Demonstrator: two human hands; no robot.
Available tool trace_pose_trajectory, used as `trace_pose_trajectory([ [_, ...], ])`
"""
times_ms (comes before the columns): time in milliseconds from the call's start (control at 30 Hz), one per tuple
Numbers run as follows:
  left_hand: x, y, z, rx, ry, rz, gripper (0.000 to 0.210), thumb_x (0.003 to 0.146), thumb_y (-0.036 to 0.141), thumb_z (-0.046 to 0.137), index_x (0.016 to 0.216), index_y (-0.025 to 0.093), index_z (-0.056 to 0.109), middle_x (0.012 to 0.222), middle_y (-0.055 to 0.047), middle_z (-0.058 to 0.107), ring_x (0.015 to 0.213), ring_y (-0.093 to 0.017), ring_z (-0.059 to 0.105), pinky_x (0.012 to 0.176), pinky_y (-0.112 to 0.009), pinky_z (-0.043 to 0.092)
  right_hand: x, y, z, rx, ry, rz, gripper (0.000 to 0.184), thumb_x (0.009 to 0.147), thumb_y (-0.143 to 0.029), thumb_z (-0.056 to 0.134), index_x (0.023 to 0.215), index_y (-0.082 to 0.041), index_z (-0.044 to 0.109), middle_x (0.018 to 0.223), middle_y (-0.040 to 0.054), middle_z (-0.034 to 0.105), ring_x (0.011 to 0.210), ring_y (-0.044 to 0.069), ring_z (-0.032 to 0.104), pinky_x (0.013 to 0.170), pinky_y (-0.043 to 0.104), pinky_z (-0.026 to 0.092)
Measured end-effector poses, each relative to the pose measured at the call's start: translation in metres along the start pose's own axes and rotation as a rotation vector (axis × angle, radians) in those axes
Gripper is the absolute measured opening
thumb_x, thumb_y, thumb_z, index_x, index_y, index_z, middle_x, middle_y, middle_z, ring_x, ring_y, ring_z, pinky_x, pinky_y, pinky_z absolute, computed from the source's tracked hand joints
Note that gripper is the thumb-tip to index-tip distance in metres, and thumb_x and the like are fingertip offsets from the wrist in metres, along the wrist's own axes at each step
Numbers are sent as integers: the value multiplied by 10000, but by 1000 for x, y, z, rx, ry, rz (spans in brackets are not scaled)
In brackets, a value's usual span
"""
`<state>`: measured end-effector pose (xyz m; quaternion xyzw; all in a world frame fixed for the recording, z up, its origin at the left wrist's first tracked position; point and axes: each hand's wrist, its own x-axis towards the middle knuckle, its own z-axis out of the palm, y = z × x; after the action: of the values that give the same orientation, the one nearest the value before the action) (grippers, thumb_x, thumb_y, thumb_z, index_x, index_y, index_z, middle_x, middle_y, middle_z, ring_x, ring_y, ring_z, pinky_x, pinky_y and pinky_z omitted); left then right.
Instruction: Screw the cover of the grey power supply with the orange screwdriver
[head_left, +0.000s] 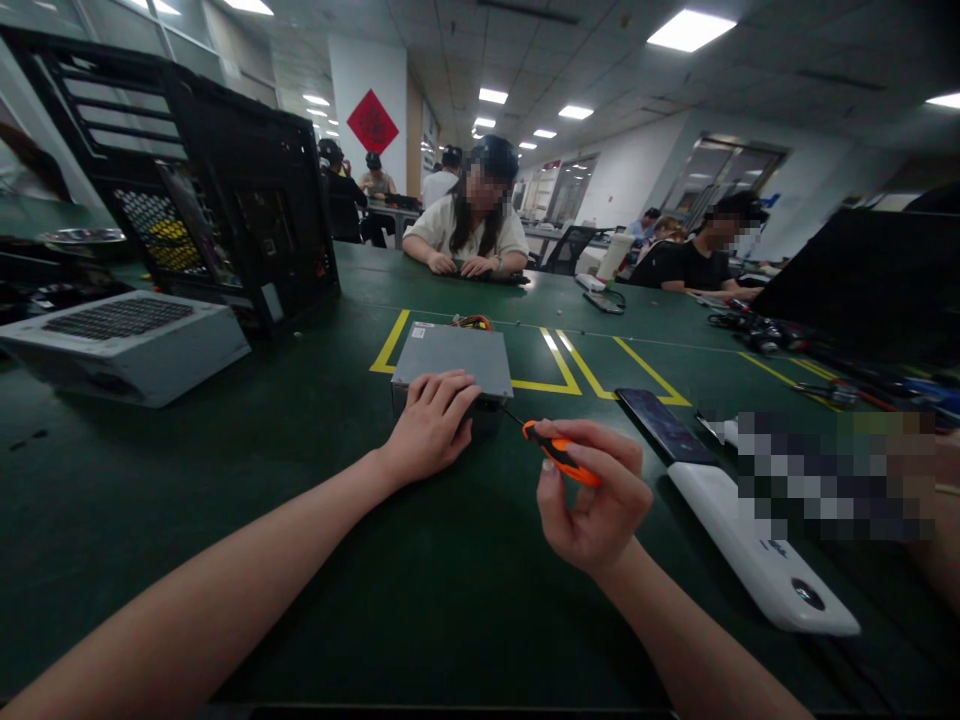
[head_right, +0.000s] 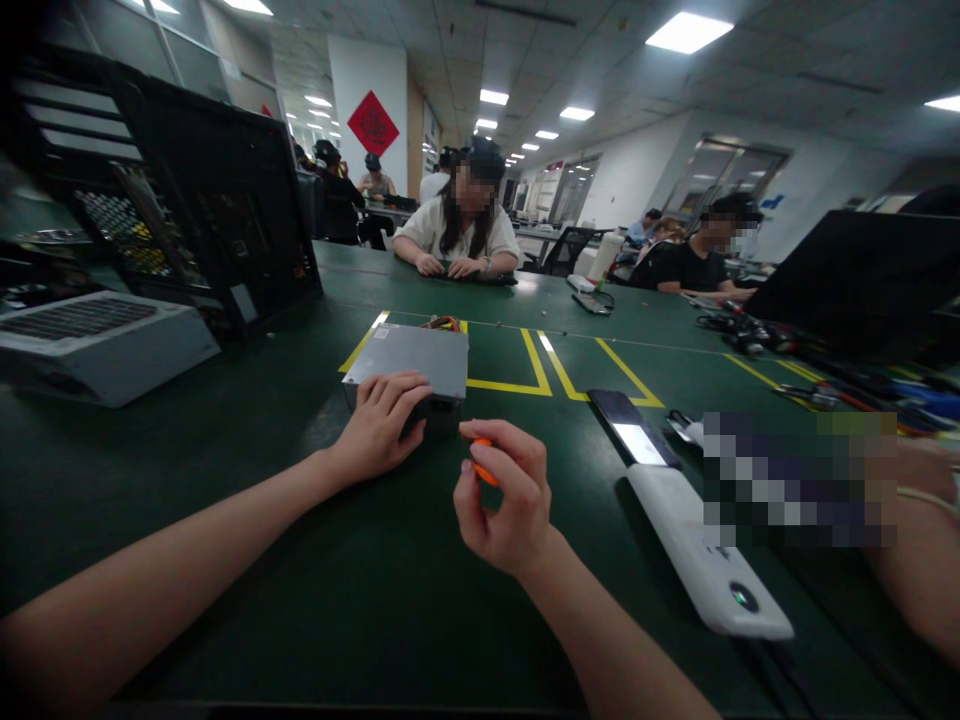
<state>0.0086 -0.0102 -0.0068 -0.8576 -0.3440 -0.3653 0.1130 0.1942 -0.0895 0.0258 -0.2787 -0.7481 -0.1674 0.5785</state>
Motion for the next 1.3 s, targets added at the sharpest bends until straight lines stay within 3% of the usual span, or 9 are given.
trace_pose_trajectory([
  [200,0,-1,1,5,3,0,419,810,177,478,1227,177,441,1231,-122,503,1203,-274,407,976,-453,292,-1,3,-1,-81,-34,20,317,713,-48,602,950,-232,498,972,40,546,844,165,565,666,325,523],
  [367,0,-1,1,1,8,-4,432,798,174,488,1229,182,451,1223,-119,508,1194,-276,413,976,-454,302,0,3,0,-10,-7,24,380,721,-72,554,1050,-227,444,966,55,567,876,199,568,693,386,524],
  [533,1,-1,-1,0,4,0,409,815,189,480,1222,173,448,1225,-119,507,1196,-266,411,982,-444,297,0,5,0,-95,-7,41,346,712,-82,619,982,-246,477,914,31,552,818,174,565,648,334,514],
  [667,0,-2,-1,4,-3,6,362,832,191,462,1193,168,465,1221,-121,500,1203,-251,399,981,-431,294,1,6,2,23,26,38,442,711,-45,563,1091,-223,422,967,58,556,854,196,579,696,397,530],
  [833,0,-2,-3,82,-48,68,296,822,197,486,1105,247,559,1247,-128,441,1225,-286,354,947,-473,292,0,8,2,-26,-3,49,411,681,-26,619,1010,-226,473,939,42,551,832,175,565,661,347,525],
  [967,1,-1,-6,89,-69,109,336,811,212,519,1127,314,571,1272,-121,397,1232,-307,326,937,-502,278,1,8,1,57,8,45,484,669,-10,589,1079,-208,427,944,52,552,847,189,574,693,389,533],
  [1167,0,-2,-5,75,-94,120,369,817,213,522,1161,339,567,1289,-126,360,1237,-327,297,940,-521,252,-1,6,2,52,-26,68,382,687,-42,607,993,-220,460,929,35,557,812,165,587,658,333,524],
  [1300,0,-2,-4,74,-91,122,366,829,215,505,1167,344,565,1294,-118,350,1238,-319,288,950,-521,236,-4,6,4,87,-52,131,371,697,-52,552,1005,-212,422,816,22,582,823,193,584,693,382,509],
])
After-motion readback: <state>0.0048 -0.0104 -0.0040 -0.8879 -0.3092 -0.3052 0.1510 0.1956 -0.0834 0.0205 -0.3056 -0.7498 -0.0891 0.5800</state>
